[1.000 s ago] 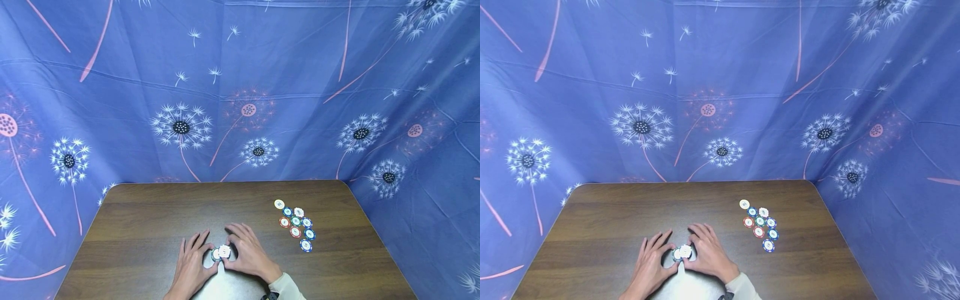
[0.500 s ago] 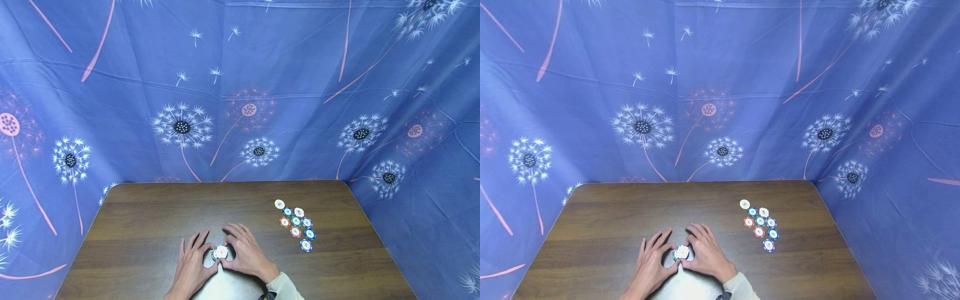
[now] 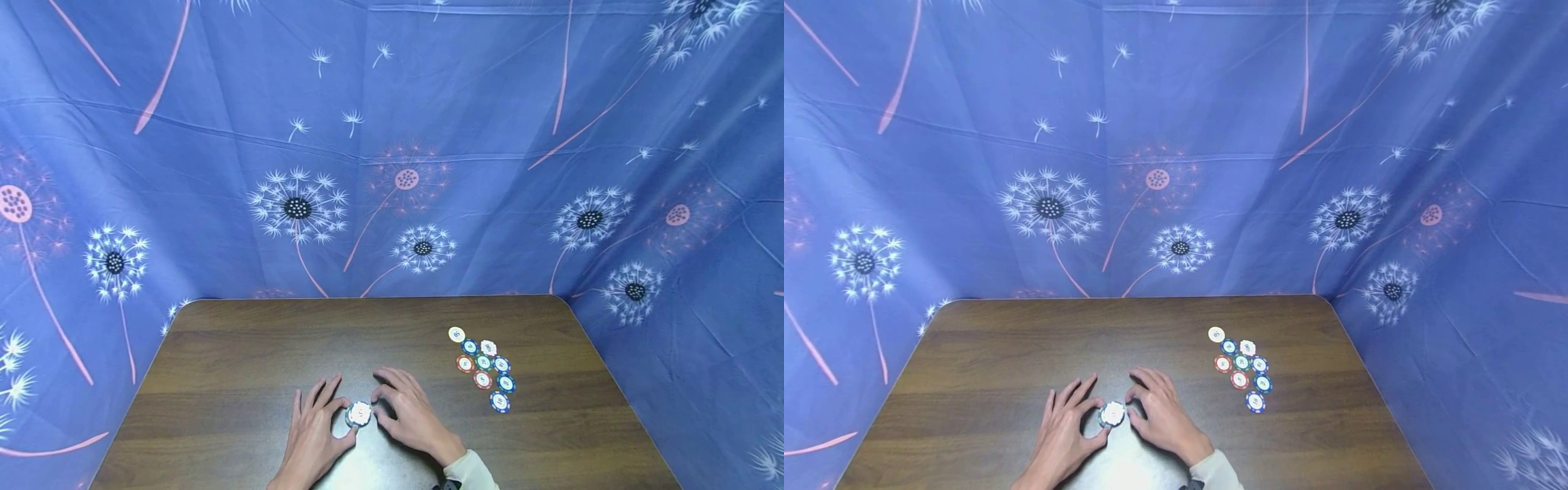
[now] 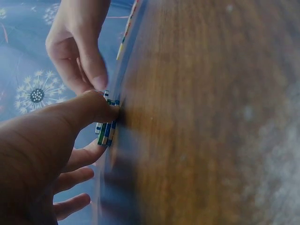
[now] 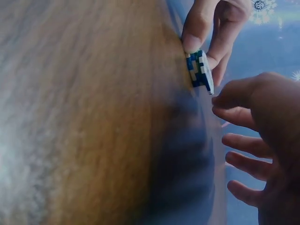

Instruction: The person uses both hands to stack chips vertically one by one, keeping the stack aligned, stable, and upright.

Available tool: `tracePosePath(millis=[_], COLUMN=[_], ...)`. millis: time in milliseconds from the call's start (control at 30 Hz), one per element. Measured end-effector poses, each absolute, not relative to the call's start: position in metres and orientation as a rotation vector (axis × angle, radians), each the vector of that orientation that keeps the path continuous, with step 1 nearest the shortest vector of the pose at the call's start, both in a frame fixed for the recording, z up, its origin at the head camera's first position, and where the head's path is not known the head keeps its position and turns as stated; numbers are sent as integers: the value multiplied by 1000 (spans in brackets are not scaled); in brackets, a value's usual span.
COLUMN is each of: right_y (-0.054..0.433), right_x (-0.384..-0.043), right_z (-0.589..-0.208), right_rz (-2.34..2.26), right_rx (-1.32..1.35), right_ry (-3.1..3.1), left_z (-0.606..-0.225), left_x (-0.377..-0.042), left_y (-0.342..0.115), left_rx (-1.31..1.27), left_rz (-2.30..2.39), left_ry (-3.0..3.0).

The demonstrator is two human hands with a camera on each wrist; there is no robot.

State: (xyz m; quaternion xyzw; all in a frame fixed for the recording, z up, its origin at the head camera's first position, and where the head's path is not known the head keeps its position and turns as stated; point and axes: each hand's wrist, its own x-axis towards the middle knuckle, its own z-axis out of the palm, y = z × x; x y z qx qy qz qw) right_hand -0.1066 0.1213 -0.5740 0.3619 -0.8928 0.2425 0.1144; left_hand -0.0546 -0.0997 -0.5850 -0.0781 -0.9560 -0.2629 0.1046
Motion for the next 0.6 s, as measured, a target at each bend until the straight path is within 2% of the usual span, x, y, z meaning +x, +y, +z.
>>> tracePosePath(millis=[600], right_y=[117], right_x=[-104], right_z=[-573], right_rz=[647], right_rx=[1060], right_ry=[-2730], left_z=[-586], left_x=[-57], left_y=[-101], left_rx=[-244], left_rz=[-777], left_ry=[-2815])
